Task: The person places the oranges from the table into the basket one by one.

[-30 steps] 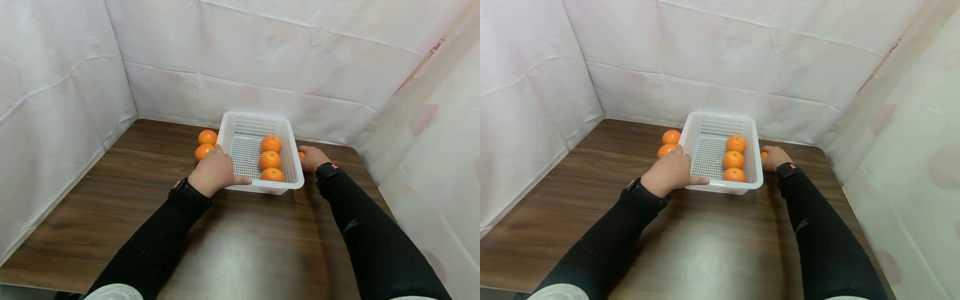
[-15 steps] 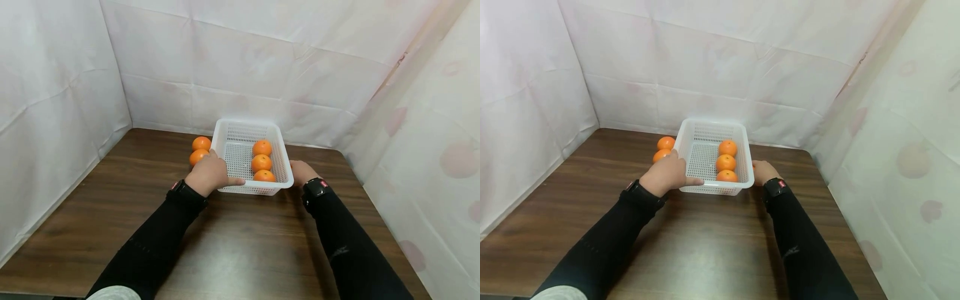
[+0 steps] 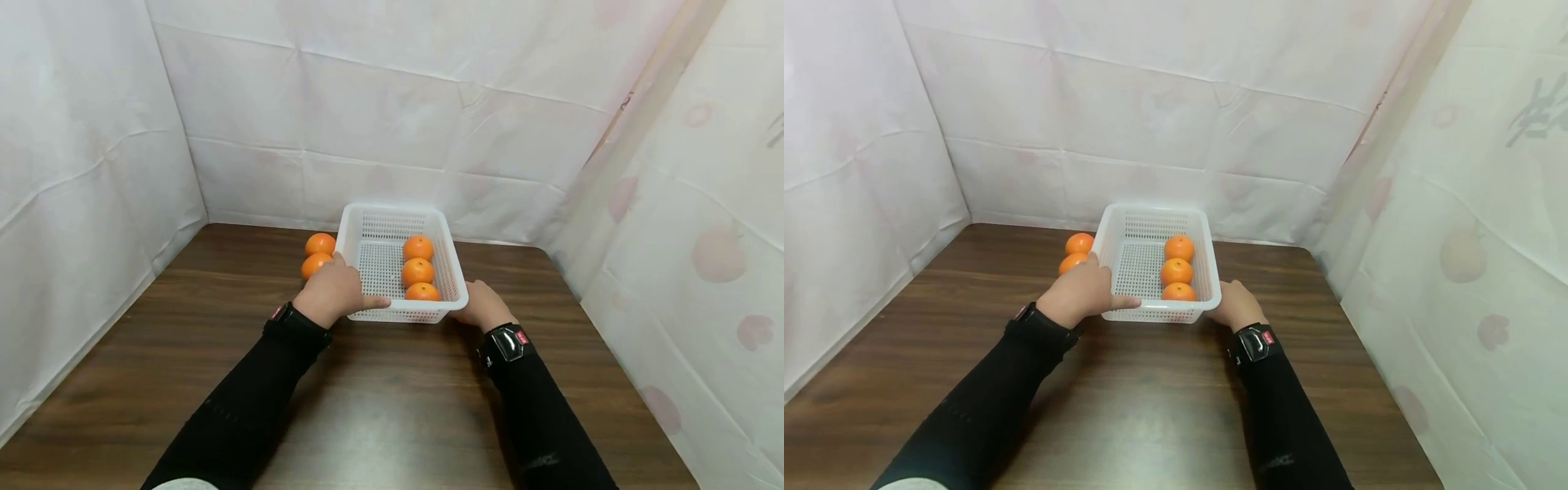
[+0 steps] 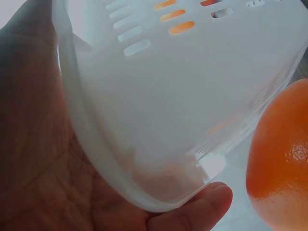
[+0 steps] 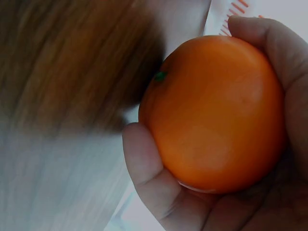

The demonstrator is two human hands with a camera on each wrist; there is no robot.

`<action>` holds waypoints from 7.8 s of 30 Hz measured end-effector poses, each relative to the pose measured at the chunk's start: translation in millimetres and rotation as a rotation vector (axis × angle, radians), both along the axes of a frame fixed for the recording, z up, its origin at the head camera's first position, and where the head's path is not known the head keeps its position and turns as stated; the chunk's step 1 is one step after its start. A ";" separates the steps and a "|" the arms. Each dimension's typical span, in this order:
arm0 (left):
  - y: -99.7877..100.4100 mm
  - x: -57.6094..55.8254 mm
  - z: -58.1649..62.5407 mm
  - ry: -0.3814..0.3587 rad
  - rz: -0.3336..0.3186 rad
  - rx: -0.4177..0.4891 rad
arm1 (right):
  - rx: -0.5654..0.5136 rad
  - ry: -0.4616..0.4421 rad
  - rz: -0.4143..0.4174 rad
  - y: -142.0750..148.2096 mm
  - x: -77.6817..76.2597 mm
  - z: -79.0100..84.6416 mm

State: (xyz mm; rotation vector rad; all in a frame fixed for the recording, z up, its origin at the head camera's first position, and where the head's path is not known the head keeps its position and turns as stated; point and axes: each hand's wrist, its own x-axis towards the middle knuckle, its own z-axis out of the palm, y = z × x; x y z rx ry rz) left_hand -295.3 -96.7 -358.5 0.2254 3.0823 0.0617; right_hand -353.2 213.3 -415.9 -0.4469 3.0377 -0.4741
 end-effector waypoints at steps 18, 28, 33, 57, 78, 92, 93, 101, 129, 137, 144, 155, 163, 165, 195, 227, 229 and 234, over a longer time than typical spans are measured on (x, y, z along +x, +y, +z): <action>-1.7 1.0 -2.1 0.002 0.020 0.036 | -0.010 0.003 -0.031 -2.8 3.8 0.0; -0.2 2.3 -1.1 0.001 -0.004 -0.007 | -0.079 -0.071 -0.016 9.3 2.1 1.4; -0.2 3.9 0.0 -0.005 -0.008 0.007 | -0.122 -0.069 -0.064 20.8 4.8 17.1; -0.1 0.3 -2.4 0.017 -0.001 0.004 | -0.302 0.189 -0.124 -44.5 55.3 125.4; 6.6 -1.4 0.1 0.000 0.009 0.021 | -0.401 0.199 -0.011 -75.3 53.0 109.6; 8.0 -2.9 2.1 0.014 -0.019 -0.016 | -0.392 0.119 0.077 -90.9 40.4 88.7; 7.8 -2.7 2.2 0.008 -0.019 -0.013 | -0.381 0.111 0.084 -93.8 40.0 85.7; 6.6 -0.6 2.8 0.017 -0.029 -0.009 | -0.265 0.072 0.125 -117.1 39.2 65.6; 7.7 -0.2 3.6 0.044 -0.063 -0.034 | -0.095 0.040 0.177 -125.5 38.7 46.1; 7.8 0.2 4.5 0.042 -0.055 -0.028 | -0.020 0.030 0.169 -126.4 38.7 46.1; 6.9 0.2 4.9 0.029 -0.046 -0.021 | 0.025 -0.006 0.176 -125.9 39.4 45.8; 5.2 3.0 6.2 0.065 -0.068 -0.032 | 0.039 -0.067 0.146 -127.7 39.2 46.5; 5.9 1.4 6.1 0.021 -0.048 -0.026 | 0.008 -0.078 0.119 -127.4 40.5 46.2; 5.9 1.3 6.1 0.019 -0.050 -0.033 | 0.009 -0.081 0.121 -127.4 41.0 46.4; 6.7 1.2 2.9 0.064 -0.061 -0.051 | 0.009 -0.122 0.148 -125.8 39.5 47.9; -8.7 3.9 2.9 -0.018 0.010 0.076 | -0.189 -0.439 0.060 -15.4 5.5 68.4; -8.3 4.2 3.1 -0.020 0.007 0.073 | -0.179 -0.460 0.100 -14.4 2.7 64.5; -7.0 4.6 4.2 -0.021 0.002 0.067 | -0.264 -0.523 0.142 -11.6 0.0 59.1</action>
